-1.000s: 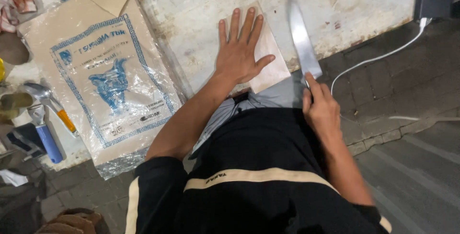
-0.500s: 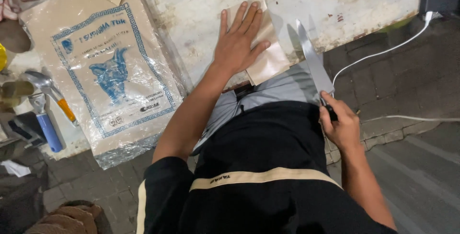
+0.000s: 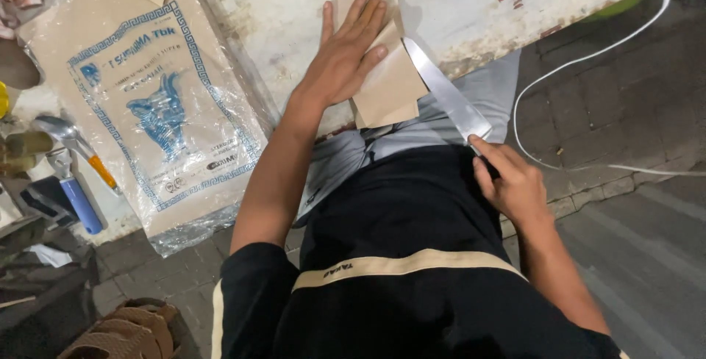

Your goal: The person uses a knife to cut a sheet of cardboard on a table, then folds the cut piece and places it inside a small cardboard box. The person repeats this process with another piece of cardboard, folding and inserting it into a second box.

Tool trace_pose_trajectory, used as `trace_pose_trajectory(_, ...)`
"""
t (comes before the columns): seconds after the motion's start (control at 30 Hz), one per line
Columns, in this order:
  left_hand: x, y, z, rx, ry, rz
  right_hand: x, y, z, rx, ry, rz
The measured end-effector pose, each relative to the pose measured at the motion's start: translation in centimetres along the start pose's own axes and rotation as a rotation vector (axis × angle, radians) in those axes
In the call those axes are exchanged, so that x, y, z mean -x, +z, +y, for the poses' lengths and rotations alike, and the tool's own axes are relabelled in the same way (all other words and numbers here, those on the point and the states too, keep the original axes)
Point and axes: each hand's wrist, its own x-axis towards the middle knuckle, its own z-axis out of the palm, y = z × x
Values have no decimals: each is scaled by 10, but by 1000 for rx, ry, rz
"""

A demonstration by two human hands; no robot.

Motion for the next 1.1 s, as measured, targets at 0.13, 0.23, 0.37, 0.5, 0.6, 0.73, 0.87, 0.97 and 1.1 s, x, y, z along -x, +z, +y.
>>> trace_pose_trajectory(0.13,1,-6,-1,6,16,-30,-17,-1,-7,72,-10,-21)
trace_pose_trajectory(0.23,-1,-3,-1,-25,32,-20,-28,1,-20,163,51,-85)
trace_pose_trajectory(0.37,1,-5,10,-182,-30,-43,-54,8,-52,56,323,-220)
trace_pose_trajectory(0.5,2,8,9,-409,-49,1,-71,29,-59,31,202,-139)
trace_pose_trajectory(0.6,2,6,13,-474,-105,-70,-87,32,-67,-24,259,-199)
trace_pose_trajectory(0.73,2,9,9,-527,-69,-13,-94,37,-62,-11,250,-200)
trace_pose_trajectory(0.87,5,6,10,-513,-71,-26,-82,54,-22,23,353,-145)
trace_pose_trajectory(0.97,5,10,9,-448,-68,-21,-61,18,-22,40,130,162)
trace_pose_trajectory(1.1,0,22,-9,-301,-86,153,-60,18,-30,56,82,149)
